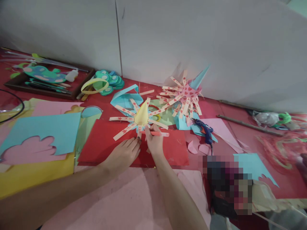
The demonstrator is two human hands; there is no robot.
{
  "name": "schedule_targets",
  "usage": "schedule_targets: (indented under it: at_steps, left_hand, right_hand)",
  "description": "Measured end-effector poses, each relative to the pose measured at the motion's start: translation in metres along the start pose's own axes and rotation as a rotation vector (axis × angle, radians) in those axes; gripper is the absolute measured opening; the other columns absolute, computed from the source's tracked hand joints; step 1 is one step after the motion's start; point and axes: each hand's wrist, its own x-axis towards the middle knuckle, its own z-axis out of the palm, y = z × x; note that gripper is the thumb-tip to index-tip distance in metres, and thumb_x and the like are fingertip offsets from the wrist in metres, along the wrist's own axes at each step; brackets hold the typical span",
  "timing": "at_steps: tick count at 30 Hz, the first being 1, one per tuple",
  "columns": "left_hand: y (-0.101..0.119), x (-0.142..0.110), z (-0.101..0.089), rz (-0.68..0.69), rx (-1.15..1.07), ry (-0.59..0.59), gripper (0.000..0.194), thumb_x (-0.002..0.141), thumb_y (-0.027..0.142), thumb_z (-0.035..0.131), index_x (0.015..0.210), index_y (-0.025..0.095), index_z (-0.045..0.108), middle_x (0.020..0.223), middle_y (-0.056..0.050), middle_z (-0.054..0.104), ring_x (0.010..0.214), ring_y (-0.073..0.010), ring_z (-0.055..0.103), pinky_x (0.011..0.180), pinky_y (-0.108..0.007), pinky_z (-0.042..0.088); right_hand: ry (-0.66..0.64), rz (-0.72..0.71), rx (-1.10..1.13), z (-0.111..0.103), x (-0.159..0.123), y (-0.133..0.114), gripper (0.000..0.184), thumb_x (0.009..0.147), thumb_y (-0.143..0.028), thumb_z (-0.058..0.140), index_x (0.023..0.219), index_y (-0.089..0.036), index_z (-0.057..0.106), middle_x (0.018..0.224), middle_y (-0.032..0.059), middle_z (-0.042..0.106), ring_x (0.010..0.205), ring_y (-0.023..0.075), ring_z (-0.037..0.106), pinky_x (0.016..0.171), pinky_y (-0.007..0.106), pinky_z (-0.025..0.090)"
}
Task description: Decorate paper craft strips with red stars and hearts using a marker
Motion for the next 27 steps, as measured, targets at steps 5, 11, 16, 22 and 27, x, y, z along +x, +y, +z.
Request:
schedule_targets:
  at_steps: [5, 11, 16, 22, 27]
  left_hand:
    - [-0.0003, -0.0004, -0.0011, 0.002, -0.005, -0.022, 0.027, 0.085, 0.014, 0.041, 0.102, 0.003, 0.059, 0.102, -0.015, 0.065, 0.094, -0.0226, 0.059, 0.075, -0.032, 0.046]
    - [-0.0001, -0.0002, -0.0019, 0.005, 0.002, -0.06, 0.029, 0.085, 0.013, 0.039, 0.106, 0.003, 0.057, 0.105, -0.015, 0.064, 0.093, -0.0219, 0.059, 0.075, -0.032, 0.046]
    - [0.0003, 0.0001, -0.0005, 0.005, 0.004, -0.04, 0.028, 0.085, 0.014, 0.041, 0.106, 0.003, 0.057, 0.104, -0.015, 0.064, 0.093, -0.0221, 0.059, 0.074, -0.032, 0.046]
    - [0.0009, -0.0002, -0.0006, 0.009, -0.012, -0.055, 0.028, 0.084, 0.012, 0.042, 0.105, 0.002, 0.057, 0.104, -0.016, 0.065, 0.096, -0.0237, 0.059, 0.075, -0.033, 0.046]
    - [0.0003, 0.0004, -0.0022, 0.004, -0.055, -0.071, 0.028, 0.085, 0.012, 0.04, 0.105, 0.003, 0.057, 0.106, -0.018, 0.063, 0.098, -0.0228, 0.058, 0.078, -0.033, 0.045]
  right_hand:
    - [-0.036, 0.007, 0.009, -0.0001, 0.0002, 0.0006, 0.035, 0.079, -0.041, 0.054, 0.057, -0.022, 0.034, 0.038, -0.0093, 0.039, 0.037, 0.008, 0.039, 0.047, 0.023, 0.035]
    - [-0.009, 0.002, -0.001, -0.0005, 0.001, 0.0019, 0.034, 0.08, -0.035, 0.052, 0.055, -0.023, 0.032, 0.038, -0.0102, 0.037, 0.037, 0.0079, 0.036, 0.047, 0.023, 0.034]
    - [0.001, -0.015, 0.003, -0.0001, 0.0009, 0.0009, 0.034, 0.08, -0.035, 0.051, 0.056, -0.023, 0.032, 0.039, -0.0099, 0.037, 0.038, 0.0081, 0.037, 0.047, 0.023, 0.033]
    - [0.006, 0.006, -0.013, 0.0001, 0.0009, 0.0045, 0.036, 0.079, -0.035, 0.051, 0.054, -0.023, 0.029, 0.036, -0.0105, 0.034, 0.036, 0.008, 0.033, 0.046, 0.023, 0.031]
    - [-0.004, 0.033, -0.002, 0.0008, 0.0011, 0.0029, 0.036, 0.078, -0.036, 0.053, 0.053, -0.023, 0.03, 0.036, -0.0104, 0.034, 0.036, 0.0078, 0.034, 0.044, 0.022, 0.032]
